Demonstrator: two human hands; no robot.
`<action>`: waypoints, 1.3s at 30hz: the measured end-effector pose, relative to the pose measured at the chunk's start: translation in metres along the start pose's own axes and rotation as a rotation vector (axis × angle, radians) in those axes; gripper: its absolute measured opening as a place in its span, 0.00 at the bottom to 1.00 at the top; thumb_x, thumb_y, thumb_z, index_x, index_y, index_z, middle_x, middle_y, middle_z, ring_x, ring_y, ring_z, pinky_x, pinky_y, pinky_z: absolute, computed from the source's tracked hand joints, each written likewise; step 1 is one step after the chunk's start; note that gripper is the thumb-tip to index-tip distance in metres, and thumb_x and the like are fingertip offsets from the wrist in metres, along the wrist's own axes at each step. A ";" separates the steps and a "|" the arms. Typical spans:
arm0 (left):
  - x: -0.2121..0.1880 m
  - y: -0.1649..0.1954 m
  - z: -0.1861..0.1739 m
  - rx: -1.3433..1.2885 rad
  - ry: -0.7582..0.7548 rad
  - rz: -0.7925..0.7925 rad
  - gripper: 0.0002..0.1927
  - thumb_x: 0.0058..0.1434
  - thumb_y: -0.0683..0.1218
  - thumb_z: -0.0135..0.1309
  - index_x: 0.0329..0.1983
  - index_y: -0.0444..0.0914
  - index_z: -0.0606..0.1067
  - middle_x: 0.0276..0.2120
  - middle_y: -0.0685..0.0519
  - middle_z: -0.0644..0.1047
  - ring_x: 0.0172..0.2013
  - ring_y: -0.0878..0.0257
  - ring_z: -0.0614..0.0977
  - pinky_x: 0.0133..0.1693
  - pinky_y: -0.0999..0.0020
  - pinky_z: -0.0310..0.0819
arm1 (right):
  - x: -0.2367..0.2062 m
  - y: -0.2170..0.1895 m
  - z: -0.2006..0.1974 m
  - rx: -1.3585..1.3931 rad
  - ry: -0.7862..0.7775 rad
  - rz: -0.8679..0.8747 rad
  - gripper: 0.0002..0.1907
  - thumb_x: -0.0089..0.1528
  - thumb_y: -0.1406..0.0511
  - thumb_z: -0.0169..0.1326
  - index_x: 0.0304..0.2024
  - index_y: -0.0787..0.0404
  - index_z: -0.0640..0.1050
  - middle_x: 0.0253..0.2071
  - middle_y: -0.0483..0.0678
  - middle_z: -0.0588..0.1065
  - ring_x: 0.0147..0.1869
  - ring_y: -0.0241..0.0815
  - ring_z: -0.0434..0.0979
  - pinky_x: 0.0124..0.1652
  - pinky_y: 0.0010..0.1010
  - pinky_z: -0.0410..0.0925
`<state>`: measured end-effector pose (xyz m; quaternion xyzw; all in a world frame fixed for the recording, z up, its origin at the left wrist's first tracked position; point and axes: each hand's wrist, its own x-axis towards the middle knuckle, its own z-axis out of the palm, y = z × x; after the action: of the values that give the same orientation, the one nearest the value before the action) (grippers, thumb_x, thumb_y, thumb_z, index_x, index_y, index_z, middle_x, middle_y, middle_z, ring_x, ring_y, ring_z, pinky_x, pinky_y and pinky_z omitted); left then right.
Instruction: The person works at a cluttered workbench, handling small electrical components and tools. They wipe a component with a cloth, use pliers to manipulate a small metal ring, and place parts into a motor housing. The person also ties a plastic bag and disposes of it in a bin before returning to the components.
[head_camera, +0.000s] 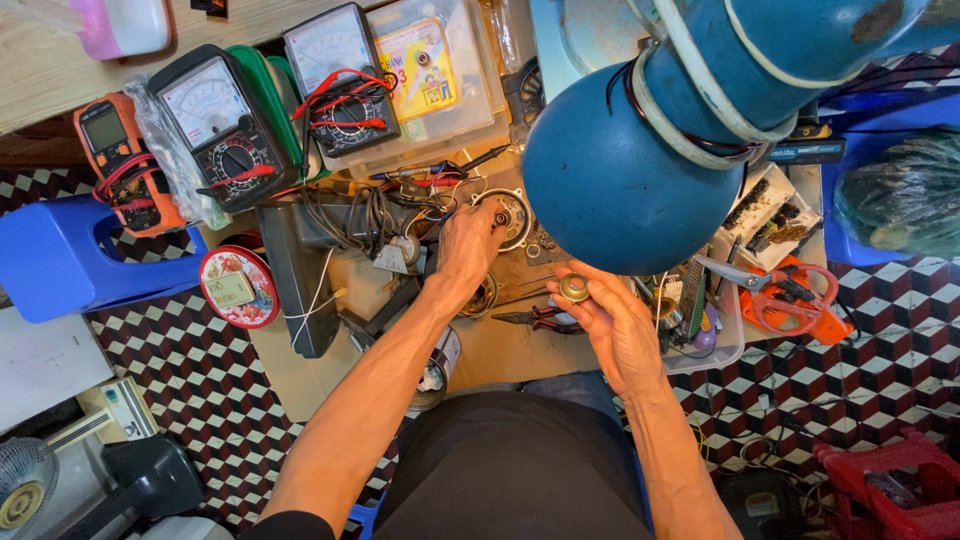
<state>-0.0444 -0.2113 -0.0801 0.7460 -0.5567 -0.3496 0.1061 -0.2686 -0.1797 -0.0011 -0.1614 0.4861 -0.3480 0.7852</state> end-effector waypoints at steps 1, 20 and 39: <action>-0.001 0.000 -0.001 0.001 0.016 0.017 0.18 0.58 0.41 0.62 0.52 0.36 0.77 0.40 0.34 0.79 0.43 0.38 0.81 0.43 0.49 0.76 | 0.000 0.000 0.000 0.002 0.002 0.002 0.22 0.68 0.66 0.45 0.61 0.74 0.71 0.58 0.61 0.74 0.61 0.52 0.77 0.61 0.42 0.70; -0.006 -0.001 -0.006 -0.064 0.042 0.041 0.16 0.59 0.41 0.61 0.51 0.36 0.78 0.33 0.38 0.82 0.32 0.45 0.85 0.34 0.53 0.78 | 0.001 0.003 -0.001 0.004 0.017 0.012 0.22 0.66 0.66 0.48 0.60 0.75 0.72 0.57 0.61 0.74 0.63 0.54 0.76 0.64 0.43 0.69; -0.042 -0.009 -0.036 -0.384 0.152 -0.038 0.17 0.65 0.45 0.57 0.56 0.35 0.74 0.46 0.43 0.83 0.37 0.56 0.86 0.37 0.63 0.80 | 0.011 0.024 -0.017 0.136 0.067 0.057 0.19 0.68 0.64 0.48 0.58 0.70 0.73 0.49 0.56 0.77 0.55 0.52 0.79 0.56 0.41 0.72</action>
<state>-0.0204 -0.1783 -0.0420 0.7468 -0.4558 -0.3939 0.2815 -0.2708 -0.1692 -0.0308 -0.0822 0.4916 -0.3629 0.7873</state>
